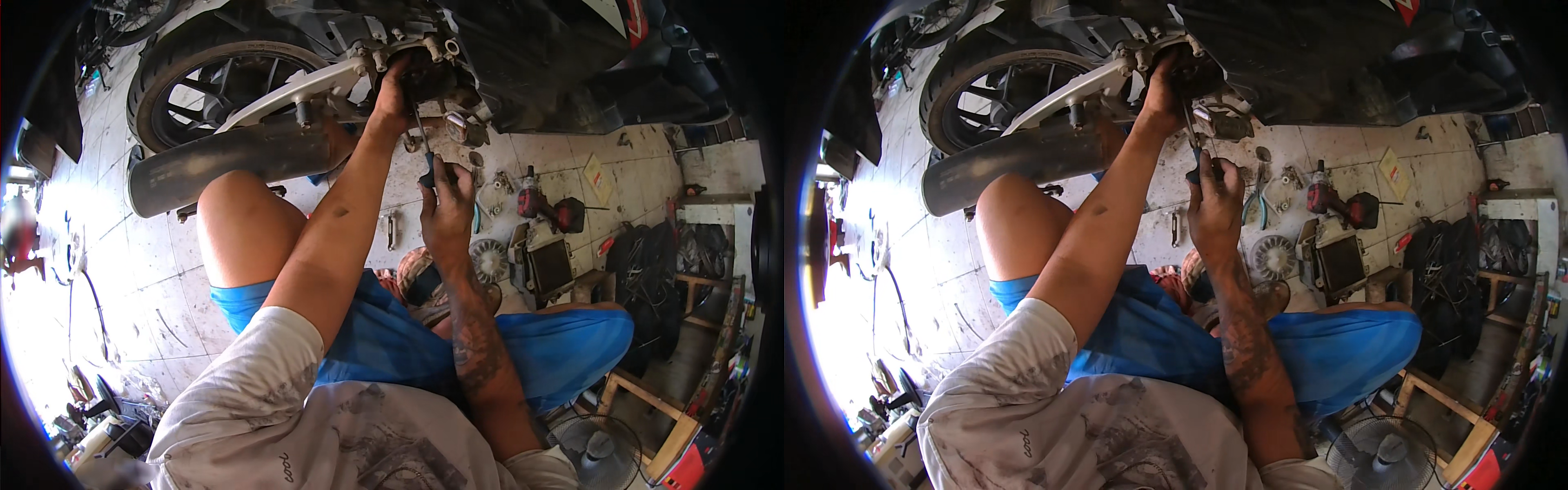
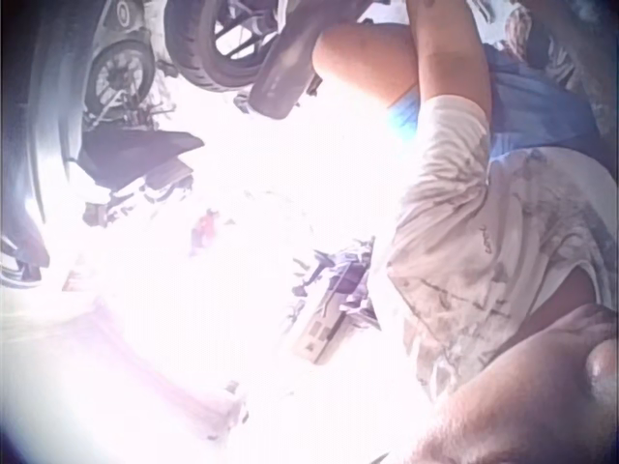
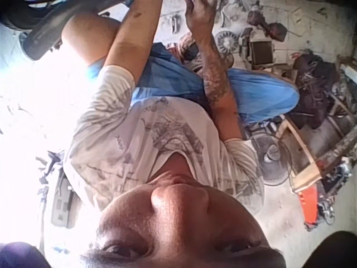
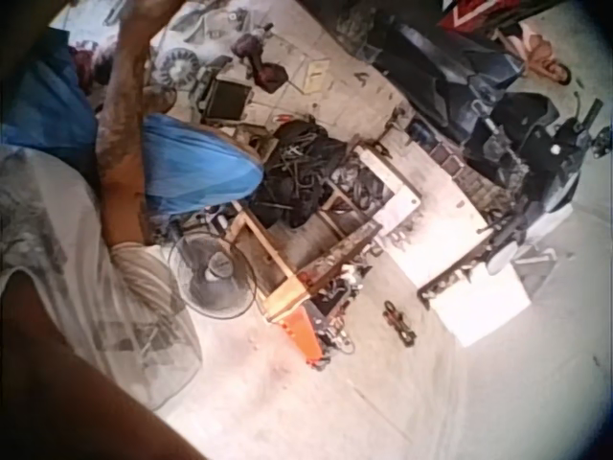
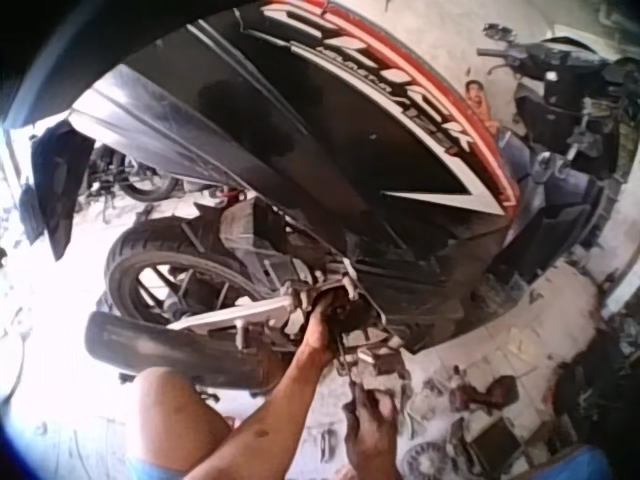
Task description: The person is using a screwdriver to disassemble parts of a motorcycle engine or chassis while sitting on the floor of a repair shop.
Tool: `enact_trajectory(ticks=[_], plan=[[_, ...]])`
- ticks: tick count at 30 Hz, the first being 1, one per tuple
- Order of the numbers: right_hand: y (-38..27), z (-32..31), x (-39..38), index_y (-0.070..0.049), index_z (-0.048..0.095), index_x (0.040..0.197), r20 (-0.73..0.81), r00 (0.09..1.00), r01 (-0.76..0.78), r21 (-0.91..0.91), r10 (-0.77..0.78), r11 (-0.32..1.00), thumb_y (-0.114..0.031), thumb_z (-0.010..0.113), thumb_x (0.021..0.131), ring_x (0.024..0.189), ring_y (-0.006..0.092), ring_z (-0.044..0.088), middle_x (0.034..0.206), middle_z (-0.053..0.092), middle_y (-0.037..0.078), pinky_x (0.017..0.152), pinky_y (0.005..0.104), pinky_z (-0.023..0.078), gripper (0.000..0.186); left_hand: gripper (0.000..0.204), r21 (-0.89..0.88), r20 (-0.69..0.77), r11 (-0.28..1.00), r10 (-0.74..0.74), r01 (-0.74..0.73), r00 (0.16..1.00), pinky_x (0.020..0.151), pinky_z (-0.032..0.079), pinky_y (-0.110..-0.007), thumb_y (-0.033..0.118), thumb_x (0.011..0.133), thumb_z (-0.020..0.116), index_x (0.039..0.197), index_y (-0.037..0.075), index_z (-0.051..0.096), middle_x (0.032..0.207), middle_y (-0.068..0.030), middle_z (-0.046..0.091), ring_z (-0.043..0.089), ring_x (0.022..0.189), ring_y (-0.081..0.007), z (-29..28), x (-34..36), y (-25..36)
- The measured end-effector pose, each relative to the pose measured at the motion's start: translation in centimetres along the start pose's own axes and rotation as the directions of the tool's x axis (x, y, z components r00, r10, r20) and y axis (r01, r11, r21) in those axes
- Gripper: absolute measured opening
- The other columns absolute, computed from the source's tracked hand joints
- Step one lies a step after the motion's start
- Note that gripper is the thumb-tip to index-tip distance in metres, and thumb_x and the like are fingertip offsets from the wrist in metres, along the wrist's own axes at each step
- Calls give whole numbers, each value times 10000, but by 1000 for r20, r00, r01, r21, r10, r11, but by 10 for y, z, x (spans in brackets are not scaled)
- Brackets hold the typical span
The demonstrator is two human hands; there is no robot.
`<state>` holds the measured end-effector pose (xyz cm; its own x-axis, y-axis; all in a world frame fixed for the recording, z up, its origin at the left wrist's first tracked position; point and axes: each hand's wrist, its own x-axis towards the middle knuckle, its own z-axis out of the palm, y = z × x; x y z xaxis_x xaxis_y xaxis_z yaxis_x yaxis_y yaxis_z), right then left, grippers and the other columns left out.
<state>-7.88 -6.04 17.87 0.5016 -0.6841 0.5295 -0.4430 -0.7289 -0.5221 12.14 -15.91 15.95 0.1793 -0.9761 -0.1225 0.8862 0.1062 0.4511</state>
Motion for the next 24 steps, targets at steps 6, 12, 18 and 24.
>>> enact_trajectory(ticks=[6, 12, 18, 24], plan=[[-13, 5, -1, 30, 591, 1147, 226, 886, -463, 391, 404, 796, -182, 611, 915, 661, 210, 600, 839, 622, 156, 595, 356, 487, 314, 592, 25, -92, 998, -62, 64, 994, 963, 431, -486, 541, 880, 519, 1242, 74, 541, 1217, -146, 601, 558, 1131, -322, 10, -4, 8], [-9, 19, 0, -51, 599, 936, 815, 339, -685, 557, 470, -470, -599, 339, 950, 655, 221, 615, 717, 627, 75, 637, 348, 517, 607, 615, 628, -281, 763, 37, 155, 959, 846, 461, -335, 500, 857, 635, 1283, 70, 527, 1181, -89, 574, 534, 1054, -187, 3, -37, 10], [-12, 25, -13, -87, 578, 996, 747, 664, -419, 384, 11, -823, -569, 359, 960, 722, 167, 544, 709, 559, 29, 680, 302, 441, 531, 313, 605, 19, 731, -410, 316, 912, 480, 269, -223, 318, 926, 598, 973, 14, 656, 600, 67, 388, 320, 513, -61, -2, -96, 2], [-52, -29, -1, -52, 398, 1385, 319, 811, -568, 628, 490, 532, -405, 371, 1013, 536, 86, 493, 689, 589, 44, 520, 210, 412, 513, 353, 708, -253, 640, -165, 299, 953, 456, 283, -245, 346, 916, 613, 953, 1, 676, 671, 30, 518, 369, 526, -66, 12, -101, -13]])
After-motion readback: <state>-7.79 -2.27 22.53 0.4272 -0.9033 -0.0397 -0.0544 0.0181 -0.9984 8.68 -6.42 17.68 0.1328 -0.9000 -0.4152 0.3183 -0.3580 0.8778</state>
